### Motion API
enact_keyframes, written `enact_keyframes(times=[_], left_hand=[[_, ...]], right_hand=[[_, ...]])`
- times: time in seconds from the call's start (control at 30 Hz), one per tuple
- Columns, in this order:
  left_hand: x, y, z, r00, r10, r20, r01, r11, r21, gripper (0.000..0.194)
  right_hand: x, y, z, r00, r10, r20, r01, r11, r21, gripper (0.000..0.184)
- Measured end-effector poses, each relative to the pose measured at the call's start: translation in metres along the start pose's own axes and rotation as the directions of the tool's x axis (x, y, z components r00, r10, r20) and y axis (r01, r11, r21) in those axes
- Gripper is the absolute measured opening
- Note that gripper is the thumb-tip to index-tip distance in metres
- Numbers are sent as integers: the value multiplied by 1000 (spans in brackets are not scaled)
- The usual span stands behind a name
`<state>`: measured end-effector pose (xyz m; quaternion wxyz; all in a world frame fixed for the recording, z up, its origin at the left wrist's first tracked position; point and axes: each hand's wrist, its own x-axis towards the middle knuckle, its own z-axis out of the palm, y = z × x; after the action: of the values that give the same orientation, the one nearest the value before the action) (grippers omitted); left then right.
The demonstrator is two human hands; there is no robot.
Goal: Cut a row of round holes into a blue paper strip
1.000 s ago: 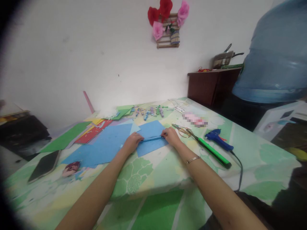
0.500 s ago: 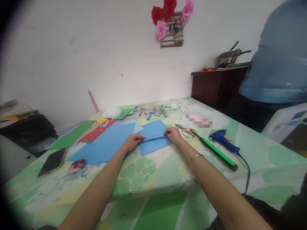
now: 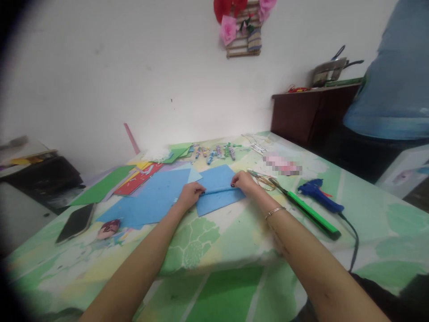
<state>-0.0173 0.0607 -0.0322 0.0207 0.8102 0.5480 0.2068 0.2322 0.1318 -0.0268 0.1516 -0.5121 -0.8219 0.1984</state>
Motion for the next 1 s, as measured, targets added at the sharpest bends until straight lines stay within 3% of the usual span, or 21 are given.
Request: enact_keyframes(times=[0.23, 0.4, 0.67, 1.0], left_hand=[[-1, 27, 3, 992, 126, 3, -124, 974, 188, 26], [4, 38, 11, 988, 156, -5, -149, 950, 273, 26], [3, 41, 14, 989, 147, -19, -135, 946, 296, 26], [5, 33, 19, 996, 82, -19, -76, 969, 234, 27]], right_hand=[[-2, 0, 1, 998, -60, -17, 60, 998, -32, 26], [-11, -5, 8, 979, -172, -111, 164, 983, -81, 25], [-15, -9, 21, 913, -356, -199, 320, 928, -191, 23], [-10, -2, 26, 885, -419, -202, 370, 898, -239, 24]])
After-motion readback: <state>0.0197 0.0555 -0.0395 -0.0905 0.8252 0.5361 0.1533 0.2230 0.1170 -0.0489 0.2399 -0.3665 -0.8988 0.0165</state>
